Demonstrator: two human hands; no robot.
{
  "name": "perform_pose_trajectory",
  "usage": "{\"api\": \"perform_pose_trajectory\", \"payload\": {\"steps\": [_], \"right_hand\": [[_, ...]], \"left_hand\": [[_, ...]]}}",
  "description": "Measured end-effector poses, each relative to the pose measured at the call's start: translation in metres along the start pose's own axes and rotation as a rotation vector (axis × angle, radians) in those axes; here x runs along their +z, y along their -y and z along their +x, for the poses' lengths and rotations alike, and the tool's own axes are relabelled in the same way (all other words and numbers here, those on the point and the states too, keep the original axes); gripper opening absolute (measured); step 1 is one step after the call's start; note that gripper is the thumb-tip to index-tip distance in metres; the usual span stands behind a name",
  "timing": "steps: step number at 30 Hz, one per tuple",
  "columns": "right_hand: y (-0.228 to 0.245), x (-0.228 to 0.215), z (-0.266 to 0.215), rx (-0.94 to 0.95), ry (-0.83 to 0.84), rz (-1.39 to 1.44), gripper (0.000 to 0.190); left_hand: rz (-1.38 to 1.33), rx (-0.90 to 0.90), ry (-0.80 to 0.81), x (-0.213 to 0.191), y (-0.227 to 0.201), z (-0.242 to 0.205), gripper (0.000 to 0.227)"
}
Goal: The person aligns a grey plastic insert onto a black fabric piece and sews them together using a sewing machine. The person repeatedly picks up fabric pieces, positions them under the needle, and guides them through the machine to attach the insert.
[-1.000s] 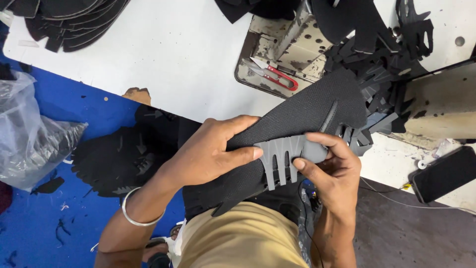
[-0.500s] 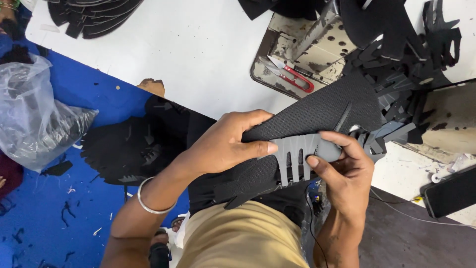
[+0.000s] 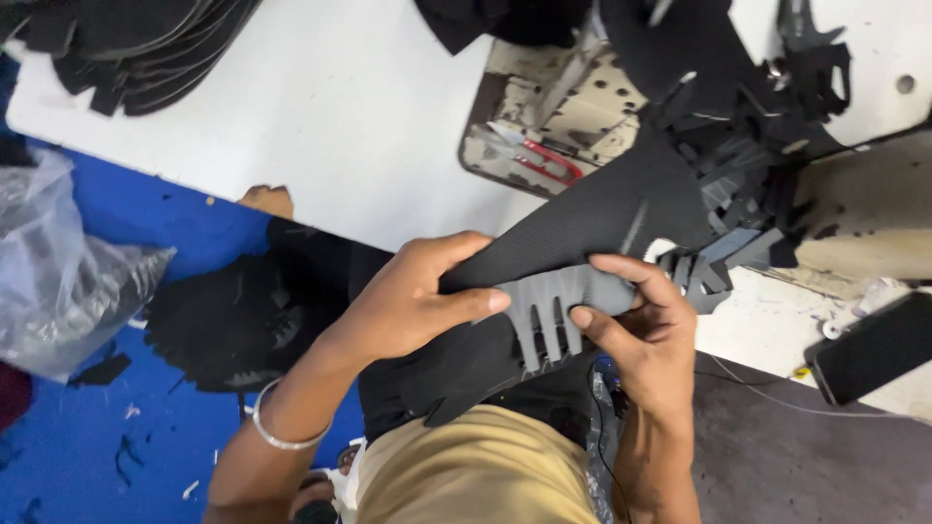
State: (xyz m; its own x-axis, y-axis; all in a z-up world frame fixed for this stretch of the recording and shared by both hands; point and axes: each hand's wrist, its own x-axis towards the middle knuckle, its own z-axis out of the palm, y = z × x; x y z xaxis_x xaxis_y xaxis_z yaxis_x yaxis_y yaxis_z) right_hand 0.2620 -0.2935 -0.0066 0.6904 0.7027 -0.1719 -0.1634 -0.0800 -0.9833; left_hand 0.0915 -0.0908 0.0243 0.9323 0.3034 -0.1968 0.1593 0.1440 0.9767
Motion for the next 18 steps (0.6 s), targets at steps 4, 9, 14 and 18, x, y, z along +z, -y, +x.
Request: {"api": "perform_pose_trajectory", "payload": {"steps": [4, 9, 14, 18], "right_hand": [[-0.003, 0.000, -0.002, 0.011, 0.038, -0.033, 0.054], [0.001, 0.005, 0.004, -0.014, 0.100, -0.037, 0.056], [0.000, 0.004, 0.011, 0.036, 0.128, -0.079, 0.057], [0.000, 0.005, 0.018, 0.070, 0.102, -0.057, 0.055]], "left_hand": [[0.031, -0.063, -0.018, 0.001, 0.003, -0.003, 0.031], [-0.034, -0.117, -0.006, 0.001, 0.007, -0.003, 0.027], [0.252, -0.128, -0.089, 0.004, -0.009, 0.007, 0.031], [0.460, -0.197, -0.130, 0.008, -0.029, 0.024, 0.044]]}}
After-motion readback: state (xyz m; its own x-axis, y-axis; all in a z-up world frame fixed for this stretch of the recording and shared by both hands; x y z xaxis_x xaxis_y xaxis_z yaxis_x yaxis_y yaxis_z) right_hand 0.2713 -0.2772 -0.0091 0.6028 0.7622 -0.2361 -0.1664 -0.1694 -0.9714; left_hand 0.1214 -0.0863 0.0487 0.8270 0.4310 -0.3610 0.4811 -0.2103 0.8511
